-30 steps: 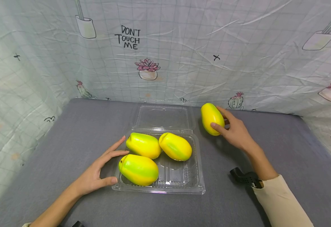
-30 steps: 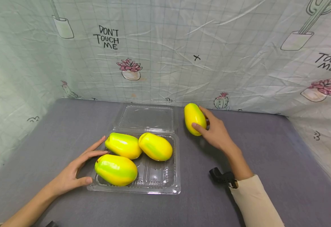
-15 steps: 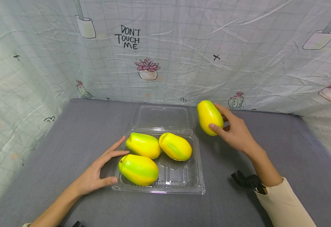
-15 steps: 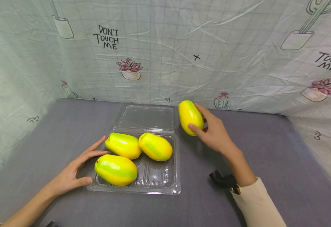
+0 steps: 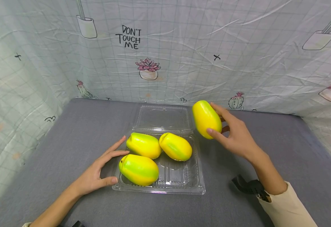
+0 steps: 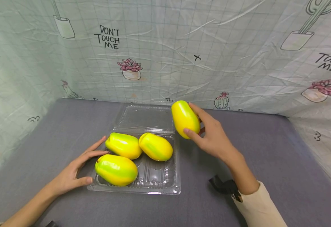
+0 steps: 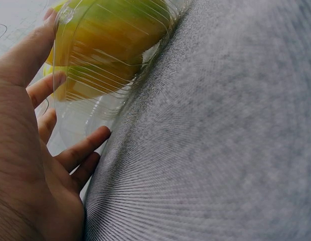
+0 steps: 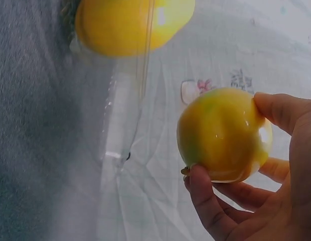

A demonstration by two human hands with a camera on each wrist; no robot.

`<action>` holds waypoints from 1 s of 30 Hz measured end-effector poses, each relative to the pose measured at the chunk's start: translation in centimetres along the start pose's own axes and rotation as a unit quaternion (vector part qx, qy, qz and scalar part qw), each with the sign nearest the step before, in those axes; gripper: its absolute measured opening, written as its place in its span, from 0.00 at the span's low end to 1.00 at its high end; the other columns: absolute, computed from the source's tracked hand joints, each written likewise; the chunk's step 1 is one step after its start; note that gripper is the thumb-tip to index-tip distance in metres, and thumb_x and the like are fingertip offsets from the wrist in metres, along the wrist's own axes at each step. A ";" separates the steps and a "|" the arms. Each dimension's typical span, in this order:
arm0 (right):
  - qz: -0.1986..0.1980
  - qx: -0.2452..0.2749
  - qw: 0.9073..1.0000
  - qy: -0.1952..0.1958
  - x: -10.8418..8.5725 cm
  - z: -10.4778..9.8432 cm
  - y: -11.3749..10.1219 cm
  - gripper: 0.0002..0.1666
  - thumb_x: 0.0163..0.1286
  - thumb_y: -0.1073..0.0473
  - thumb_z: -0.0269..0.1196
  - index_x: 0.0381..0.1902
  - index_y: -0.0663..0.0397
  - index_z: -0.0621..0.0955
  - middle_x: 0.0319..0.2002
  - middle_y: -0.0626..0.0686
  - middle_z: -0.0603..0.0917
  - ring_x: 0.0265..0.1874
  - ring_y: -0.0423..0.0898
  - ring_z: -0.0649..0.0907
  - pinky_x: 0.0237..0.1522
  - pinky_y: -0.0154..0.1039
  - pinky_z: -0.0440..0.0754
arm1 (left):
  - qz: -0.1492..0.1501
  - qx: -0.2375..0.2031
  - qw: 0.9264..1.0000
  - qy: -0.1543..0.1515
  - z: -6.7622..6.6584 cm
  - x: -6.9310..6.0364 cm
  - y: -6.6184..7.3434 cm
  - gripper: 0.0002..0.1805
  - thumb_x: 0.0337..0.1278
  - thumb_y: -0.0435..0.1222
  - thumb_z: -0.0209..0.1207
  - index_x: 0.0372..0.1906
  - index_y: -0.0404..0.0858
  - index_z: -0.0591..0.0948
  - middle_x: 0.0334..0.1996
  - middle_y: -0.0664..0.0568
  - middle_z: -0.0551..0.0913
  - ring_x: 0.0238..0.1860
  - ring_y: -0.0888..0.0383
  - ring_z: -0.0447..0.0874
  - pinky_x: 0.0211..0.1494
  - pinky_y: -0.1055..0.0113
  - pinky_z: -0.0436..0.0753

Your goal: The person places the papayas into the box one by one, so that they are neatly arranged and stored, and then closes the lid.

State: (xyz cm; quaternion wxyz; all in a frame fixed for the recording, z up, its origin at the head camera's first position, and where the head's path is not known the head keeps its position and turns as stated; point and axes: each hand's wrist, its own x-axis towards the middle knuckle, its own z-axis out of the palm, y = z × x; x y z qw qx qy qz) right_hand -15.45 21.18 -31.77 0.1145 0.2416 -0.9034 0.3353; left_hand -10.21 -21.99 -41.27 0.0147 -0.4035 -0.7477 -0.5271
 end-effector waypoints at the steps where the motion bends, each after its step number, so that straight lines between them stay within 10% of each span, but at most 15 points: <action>1: -0.007 0.000 1.000 0.000 -0.1 0.0 -0.2 0.44 0.63 0.55 0.66 0.74 0.40 0.60 0.52 0.54 0.77 0.39 0.48 0.80 0.35 0.43 0.82 | 0.000 0.000 1.000 0.000 0.0 0.0 0.0 0.36 0.57 0.47 0.64 0.66 0.32 0.68 0.74 0.35 0.47 0.73 0.40 0.41 0.70 0.71 0.47; 30: -0.137 0.004 0.990 -0.028 -1.7 1.1 -3.2 0.48 0.58 0.59 0.69 0.73 0.51 0.60 0.60 0.51 0.73 0.43 0.40 0.76 0.37 0.36 0.81 | -0.004 0.004 1.000 0.001 0.1 -0.1 -0.2 0.37 0.56 0.48 0.64 0.66 0.33 0.68 0.74 0.35 0.47 0.73 0.40 0.41 0.70 0.71 0.46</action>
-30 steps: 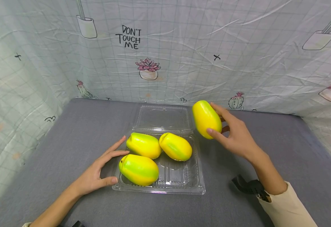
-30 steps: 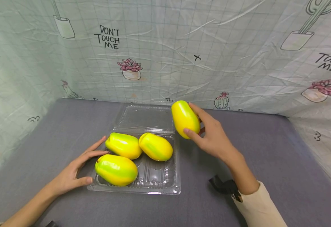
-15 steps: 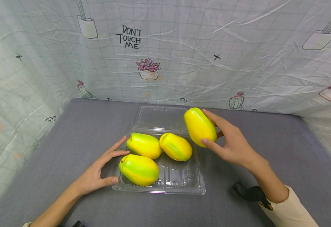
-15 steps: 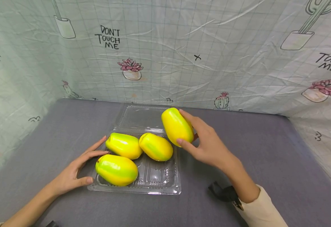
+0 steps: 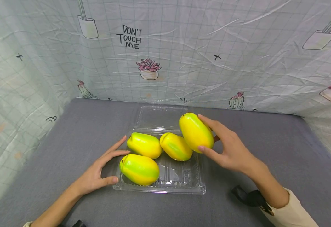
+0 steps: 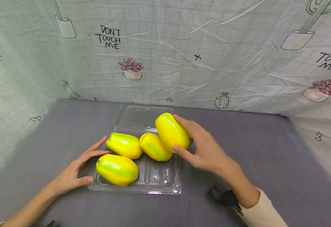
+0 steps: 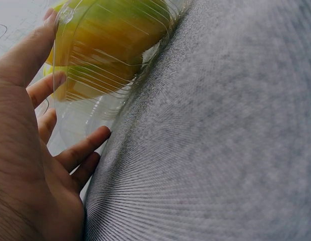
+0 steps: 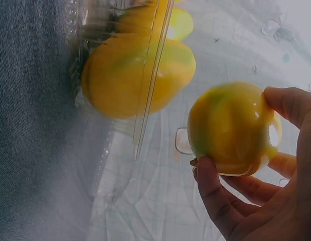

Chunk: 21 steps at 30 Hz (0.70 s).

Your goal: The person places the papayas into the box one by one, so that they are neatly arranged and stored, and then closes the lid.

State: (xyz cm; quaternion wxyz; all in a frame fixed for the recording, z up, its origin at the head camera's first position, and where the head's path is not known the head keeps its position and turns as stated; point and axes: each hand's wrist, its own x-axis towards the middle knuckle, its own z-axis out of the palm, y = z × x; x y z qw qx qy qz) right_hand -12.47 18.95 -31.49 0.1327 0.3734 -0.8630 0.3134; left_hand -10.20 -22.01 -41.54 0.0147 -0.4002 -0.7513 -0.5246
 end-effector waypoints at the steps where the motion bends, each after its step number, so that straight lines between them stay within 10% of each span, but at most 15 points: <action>1: -0.002 0.000 1.000 -0.001 0.0 0.0 -0.1 0.48 0.58 0.59 0.69 0.73 0.51 0.60 0.60 0.51 0.74 0.43 0.40 0.75 0.37 0.36 0.81 | 0.000 0.000 1.000 0.000 0.0 0.0 0.0 0.37 0.56 0.48 0.64 0.66 0.33 0.68 0.74 0.35 0.47 0.73 0.40 0.41 0.71 0.71 0.46; 21: -0.051 0.003 0.999 -0.012 -0.6 1.5 -1.5 0.46 0.59 0.55 0.67 0.72 0.53 0.61 0.64 0.48 0.70 0.51 0.42 0.74 0.46 0.36 0.76 | 0.005 0.000 1.000 0.000 0.1 0.0 -0.1 0.37 0.56 0.47 0.64 0.66 0.33 0.68 0.74 0.35 0.47 0.73 0.40 0.40 0.71 0.70 0.46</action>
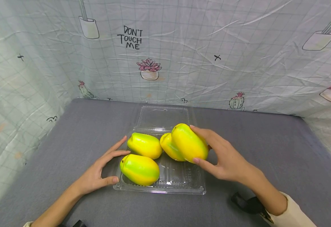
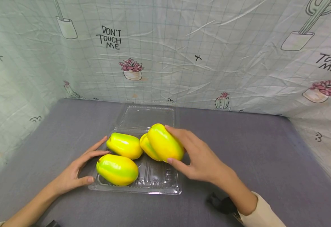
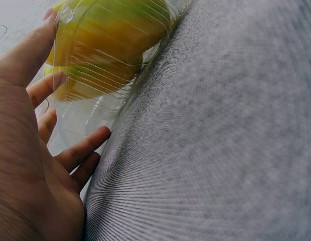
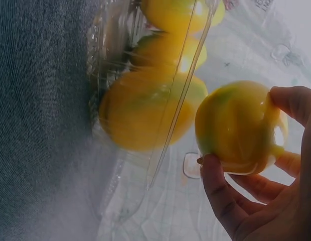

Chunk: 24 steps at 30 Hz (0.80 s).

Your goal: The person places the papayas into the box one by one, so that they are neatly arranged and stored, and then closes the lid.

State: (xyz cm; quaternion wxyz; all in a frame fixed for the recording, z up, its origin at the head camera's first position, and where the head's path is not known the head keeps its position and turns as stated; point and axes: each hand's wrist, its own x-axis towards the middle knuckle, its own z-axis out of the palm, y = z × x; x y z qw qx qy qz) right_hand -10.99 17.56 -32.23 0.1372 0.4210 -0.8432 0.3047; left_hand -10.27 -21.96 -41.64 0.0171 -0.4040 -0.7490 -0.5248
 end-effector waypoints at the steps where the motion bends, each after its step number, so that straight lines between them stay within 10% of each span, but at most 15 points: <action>1: -0.004 -0.001 1.000 0.000 0.0 0.1 -0.1 0.46 0.59 0.54 0.66 0.72 0.53 0.61 0.64 0.48 0.70 0.52 0.42 0.74 0.48 0.37 0.75 | 0.001 -0.001 1.000 0.000 0.0 0.0 0.0 0.37 0.56 0.47 0.64 0.66 0.33 0.68 0.74 0.35 0.47 0.73 0.40 0.40 0.71 0.70 0.46; 24: -0.041 -0.001 0.999 -0.008 -0.3 1.2 -0.8 0.41 0.66 0.45 0.61 0.71 0.55 0.62 0.66 0.50 0.68 0.60 0.47 0.73 0.56 0.47 0.75 | 0.002 0.000 1.000 0.000 0.0 -0.1 0.0 0.37 0.56 0.47 0.64 0.66 0.33 0.68 0.74 0.36 0.47 0.73 0.40 0.40 0.71 0.70 0.46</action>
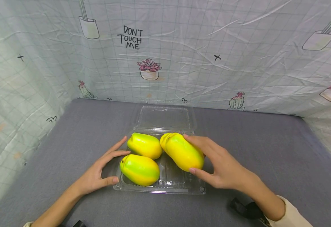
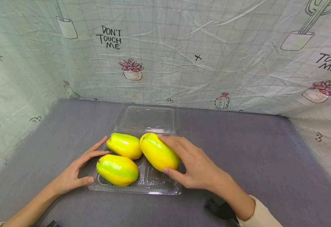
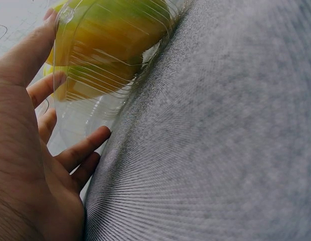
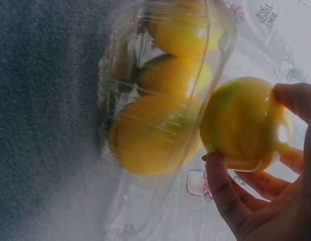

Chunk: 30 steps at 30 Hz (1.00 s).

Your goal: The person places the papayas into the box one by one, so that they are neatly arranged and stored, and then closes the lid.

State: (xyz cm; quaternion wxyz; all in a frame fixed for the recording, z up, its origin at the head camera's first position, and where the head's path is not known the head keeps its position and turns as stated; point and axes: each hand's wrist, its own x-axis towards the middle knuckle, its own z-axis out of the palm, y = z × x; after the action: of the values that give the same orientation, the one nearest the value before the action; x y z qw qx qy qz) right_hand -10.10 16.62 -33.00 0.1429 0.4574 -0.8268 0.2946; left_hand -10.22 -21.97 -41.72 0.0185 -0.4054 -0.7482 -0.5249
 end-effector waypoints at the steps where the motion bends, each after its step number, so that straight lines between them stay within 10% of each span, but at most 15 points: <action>1: -0.001 0.000 1.000 -0.003 -0.1 0.1 0.0 0.41 0.66 0.45 0.61 0.71 0.55 0.62 0.66 0.50 0.68 0.60 0.47 0.73 0.56 0.48 0.75 | 0.001 0.000 1.000 0.000 0.0 0.0 0.0 0.37 0.57 0.47 0.64 0.66 0.32 0.68 0.74 0.36 0.47 0.73 0.39 0.40 0.71 0.70 0.46; 30: -0.029 -0.015 0.999 -0.035 -0.7 1.9 -0.2 0.39 0.64 0.46 0.63 0.70 0.51 0.65 0.63 0.47 0.70 0.58 0.45 0.71 0.41 0.42 0.82 | 0.003 0.006 1.000 0.000 -0.1 0.1 0.1 0.37 0.57 0.49 0.64 0.66 0.33 0.68 0.74 0.35 0.47 0.73 0.39 0.41 0.71 0.70 0.46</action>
State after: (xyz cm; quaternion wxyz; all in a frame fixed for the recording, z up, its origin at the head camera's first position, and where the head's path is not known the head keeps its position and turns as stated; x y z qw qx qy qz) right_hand -9.51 15.80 -34.76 0.1293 0.4889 -0.8221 0.2616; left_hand -10.27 -21.97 -41.52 0.0226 -0.4076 -0.7500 -0.5204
